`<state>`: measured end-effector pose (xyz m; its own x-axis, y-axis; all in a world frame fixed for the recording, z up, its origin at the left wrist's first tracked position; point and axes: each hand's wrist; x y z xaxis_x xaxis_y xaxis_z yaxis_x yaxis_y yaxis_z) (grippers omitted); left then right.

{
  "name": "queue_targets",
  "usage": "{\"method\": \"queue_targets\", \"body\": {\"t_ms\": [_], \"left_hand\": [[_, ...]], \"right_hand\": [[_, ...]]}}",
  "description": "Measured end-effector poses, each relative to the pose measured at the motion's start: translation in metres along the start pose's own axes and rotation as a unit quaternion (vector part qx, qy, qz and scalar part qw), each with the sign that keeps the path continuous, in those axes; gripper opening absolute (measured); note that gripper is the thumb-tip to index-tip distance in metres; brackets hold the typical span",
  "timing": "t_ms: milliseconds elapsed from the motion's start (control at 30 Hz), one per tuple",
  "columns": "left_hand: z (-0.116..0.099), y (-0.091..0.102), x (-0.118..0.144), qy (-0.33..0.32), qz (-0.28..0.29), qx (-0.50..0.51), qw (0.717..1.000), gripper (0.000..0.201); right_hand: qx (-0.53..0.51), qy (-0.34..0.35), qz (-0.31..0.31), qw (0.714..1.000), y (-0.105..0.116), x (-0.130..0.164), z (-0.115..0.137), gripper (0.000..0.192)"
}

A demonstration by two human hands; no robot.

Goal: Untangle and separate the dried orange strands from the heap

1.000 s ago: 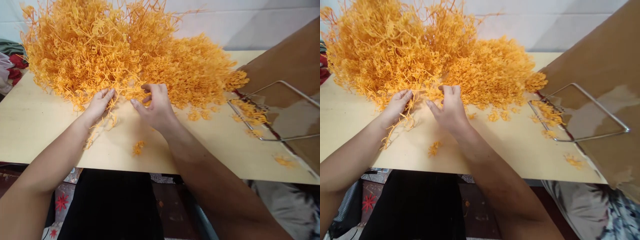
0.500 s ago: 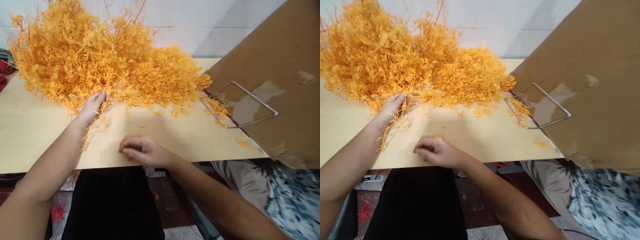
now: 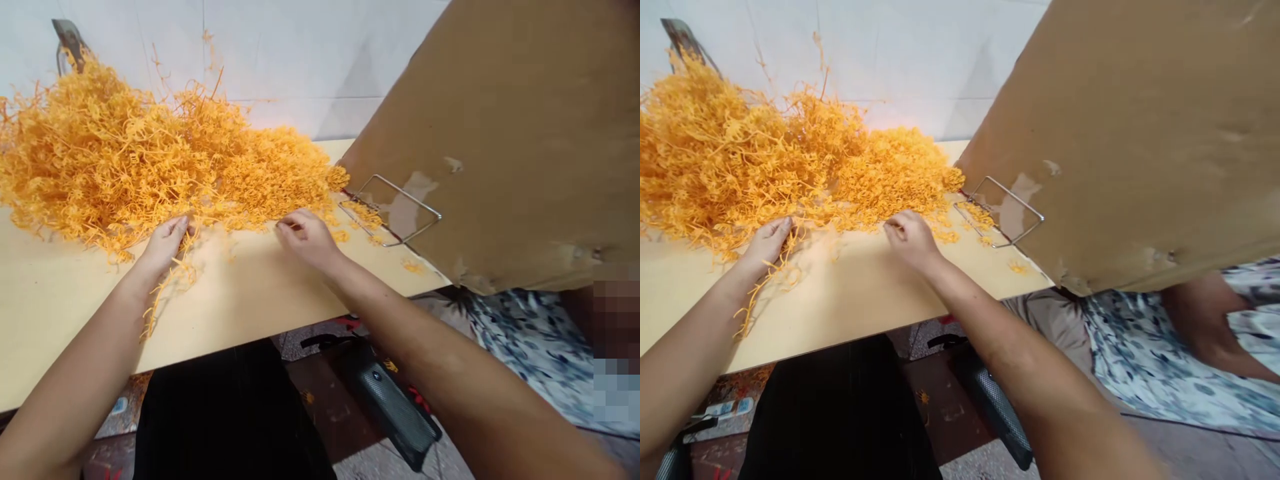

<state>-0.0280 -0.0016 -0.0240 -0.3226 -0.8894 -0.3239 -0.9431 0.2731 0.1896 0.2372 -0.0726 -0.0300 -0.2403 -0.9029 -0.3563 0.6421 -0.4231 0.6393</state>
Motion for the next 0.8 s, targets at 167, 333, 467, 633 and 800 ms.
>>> {"method": "queue_targets", "body": {"t_ms": [167, 333, 467, 633, 800], "left_hand": [[-0.008, -0.017, 0.006, -0.052, 0.019, -0.041, 0.998, 0.037], [-0.01, -0.03, 0.012, -0.055, 0.049, 0.008, 0.997, 0.035], [-0.009, -0.027, 0.012, -0.009, 0.016, 0.051, 0.999, 0.031], [-0.009, -0.023, 0.011, 0.065, 0.073, 0.171, 0.98, 0.032], [-0.009, -0.025, 0.011, 0.088, 0.058, 0.172, 0.979, 0.02]], "right_hand": [[-0.177, -0.066, 0.121, 0.974, -0.023, 0.014, 0.052, 0.033], [-0.282, -0.124, 0.231, 0.923, -0.054, 0.002, 0.088, 0.04], [-0.348, -0.15, 0.265, 0.887, -0.068, -0.009, 0.087, 0.038], [-0.415, -0.209, 0.229, 0.855, -0.067, -0.012, 0.073, 0.028], [-0.431, -0.246, 0.225, 0.839, -0.067, -0.007, 0.07, 0.012]]}}
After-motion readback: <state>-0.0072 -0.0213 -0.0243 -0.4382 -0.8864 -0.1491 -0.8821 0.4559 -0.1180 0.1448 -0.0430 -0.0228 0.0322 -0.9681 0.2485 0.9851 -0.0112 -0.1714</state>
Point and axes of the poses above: each hand's wrist, its own x-axis away from the middle knuckle, its own y-axis out of the back of the hand, z = x × y, and after that the axes turned 11 degrees about -y, right-handed
